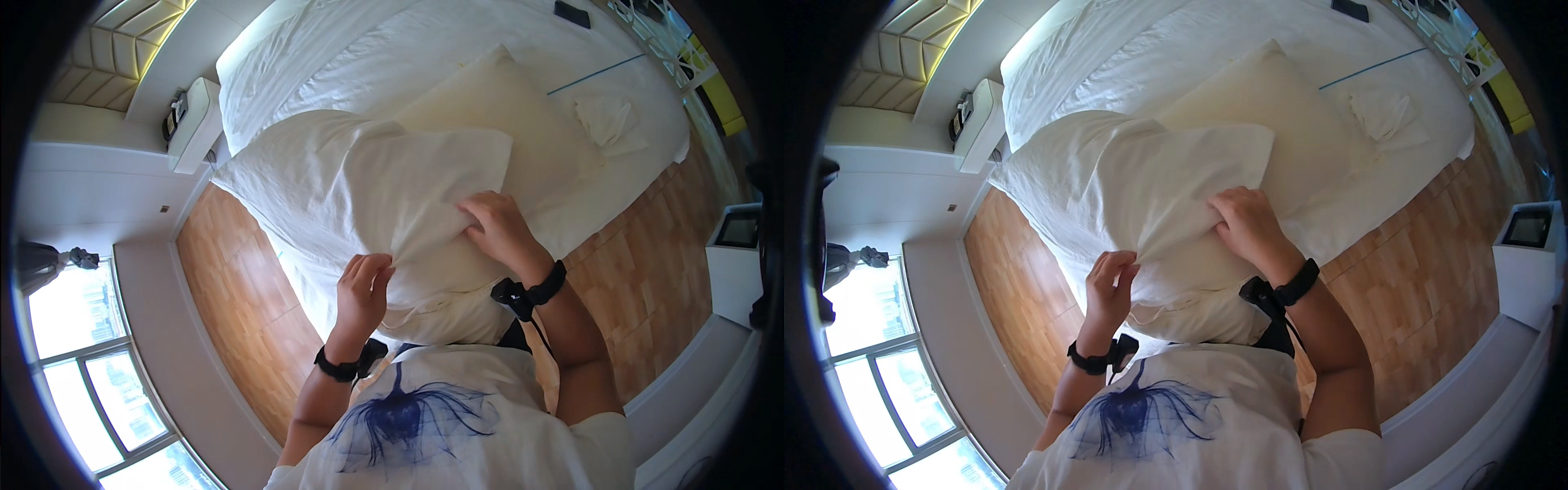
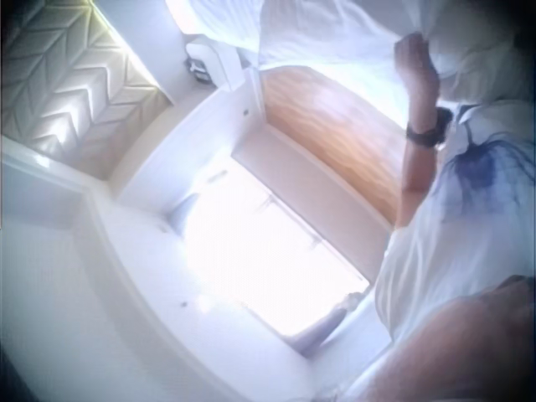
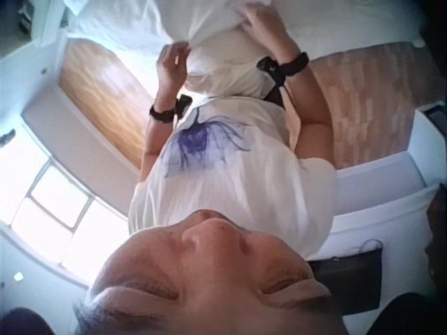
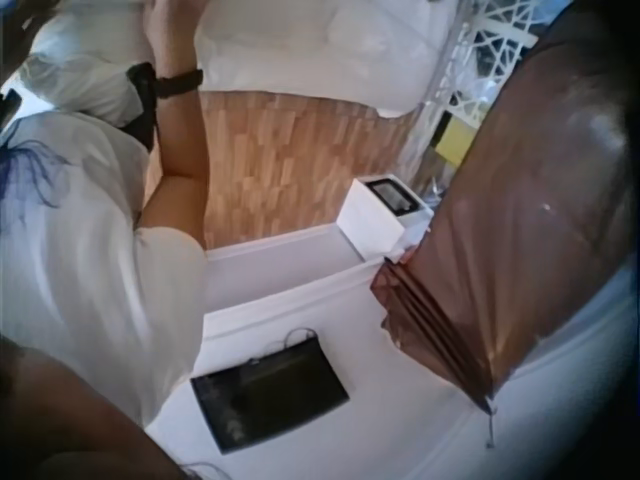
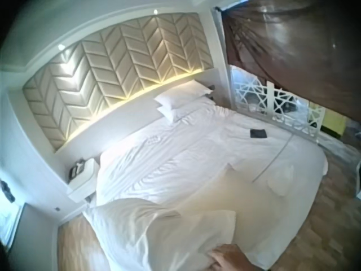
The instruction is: The person inserts a pillow into a white pillowcase on a bed. They align the corners, push the pillow inside, and smooth the case to fit snugly. The pillow is then placed on the bed.
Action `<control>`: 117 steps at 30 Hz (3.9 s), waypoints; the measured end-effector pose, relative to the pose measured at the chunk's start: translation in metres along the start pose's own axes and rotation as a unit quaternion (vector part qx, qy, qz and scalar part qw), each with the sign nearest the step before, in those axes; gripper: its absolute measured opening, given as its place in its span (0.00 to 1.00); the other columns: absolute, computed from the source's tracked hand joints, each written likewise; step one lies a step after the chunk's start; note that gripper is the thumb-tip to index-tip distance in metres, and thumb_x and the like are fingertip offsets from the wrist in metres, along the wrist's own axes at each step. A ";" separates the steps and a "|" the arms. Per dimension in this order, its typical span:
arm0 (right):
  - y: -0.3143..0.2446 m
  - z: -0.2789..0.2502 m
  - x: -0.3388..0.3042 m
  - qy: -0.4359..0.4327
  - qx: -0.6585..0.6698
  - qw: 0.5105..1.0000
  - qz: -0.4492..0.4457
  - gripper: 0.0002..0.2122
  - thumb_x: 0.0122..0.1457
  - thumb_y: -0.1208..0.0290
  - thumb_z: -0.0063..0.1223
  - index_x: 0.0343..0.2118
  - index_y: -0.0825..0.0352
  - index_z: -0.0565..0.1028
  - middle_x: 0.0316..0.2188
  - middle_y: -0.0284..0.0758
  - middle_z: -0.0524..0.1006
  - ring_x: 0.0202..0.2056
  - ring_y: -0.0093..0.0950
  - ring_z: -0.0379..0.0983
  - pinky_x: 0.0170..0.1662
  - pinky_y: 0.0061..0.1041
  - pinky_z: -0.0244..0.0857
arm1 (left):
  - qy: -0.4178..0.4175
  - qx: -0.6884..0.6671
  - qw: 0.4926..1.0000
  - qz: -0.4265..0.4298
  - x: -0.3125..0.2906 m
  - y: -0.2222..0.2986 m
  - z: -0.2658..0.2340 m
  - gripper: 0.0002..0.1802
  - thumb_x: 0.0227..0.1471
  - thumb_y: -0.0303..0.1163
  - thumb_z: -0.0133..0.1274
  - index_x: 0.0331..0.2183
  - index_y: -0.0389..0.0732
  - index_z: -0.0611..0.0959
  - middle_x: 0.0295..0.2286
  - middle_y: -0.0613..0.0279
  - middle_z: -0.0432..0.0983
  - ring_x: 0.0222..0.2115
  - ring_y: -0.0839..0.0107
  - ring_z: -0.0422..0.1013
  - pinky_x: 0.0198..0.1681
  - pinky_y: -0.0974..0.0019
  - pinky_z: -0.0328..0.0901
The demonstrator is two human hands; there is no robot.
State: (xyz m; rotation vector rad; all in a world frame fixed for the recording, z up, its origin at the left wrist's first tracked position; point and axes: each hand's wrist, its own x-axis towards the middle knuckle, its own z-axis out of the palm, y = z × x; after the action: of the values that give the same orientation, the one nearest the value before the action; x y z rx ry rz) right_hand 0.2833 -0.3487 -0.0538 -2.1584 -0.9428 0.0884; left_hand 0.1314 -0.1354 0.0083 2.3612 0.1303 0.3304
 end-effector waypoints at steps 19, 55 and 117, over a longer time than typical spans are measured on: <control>-0.048 -0.082 -0.076 -0.219 0.359 0.904 0.078 0.06 0.57 0.76 0.58 0.38 0.67 0.77 0.24 0.41 0.78 0.23 0.36 0.75 0.29 0.31 0.67 | -0.300 -0.039 0.950 -0.078 -0.051 0.025 -0.023 0.16 0.48 0.27 0.64 0.39 0.38 0.77 0.32 0.56 0.74 0.31 0.57 0.75 0.32 0.61 0.70; 0.076 -0.036 -0.113 0.024 0.074 0.993 0.093 0.08 0.46 0.83 0.51 0.30 0.66 0.74 0.31 0.39 0.75 0.36 0.43 0.71 0.37 0.38 0.65 | -0.328 -0.066 0.937 -0.101 0.061 0.063 0.006 0.09 0.52 0.25 0.61 0.36 0.33 0.80 0.27 0.47 0.75 0.27 0.49 0.73 0.30 0.61 0.68; -0.038 0.028 0.092 -0.066 0.131 0.983 -0.107 0.05 0.55 0.78 0.56 0.26 0.67 0.72 0.25 0.33 0.74 0.32 0.35 0.71 0.40 0.32 0.60 | 0.108 0.204 0.969 0.086 -0.010 -0.026 -0.042 0.15 0.37 0.28 0.71 0.31 0.46 0.83 0.28 0.65 0.71 0.29 0.65 0.67 0.37 0.60 0.63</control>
State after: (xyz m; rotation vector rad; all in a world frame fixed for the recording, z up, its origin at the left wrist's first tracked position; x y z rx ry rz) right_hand 0.3173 -0.2549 -0.0274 -1.8160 -1.1657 0.2393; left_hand 0.1100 -0.0909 0.0173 2.7440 0.1032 0.7046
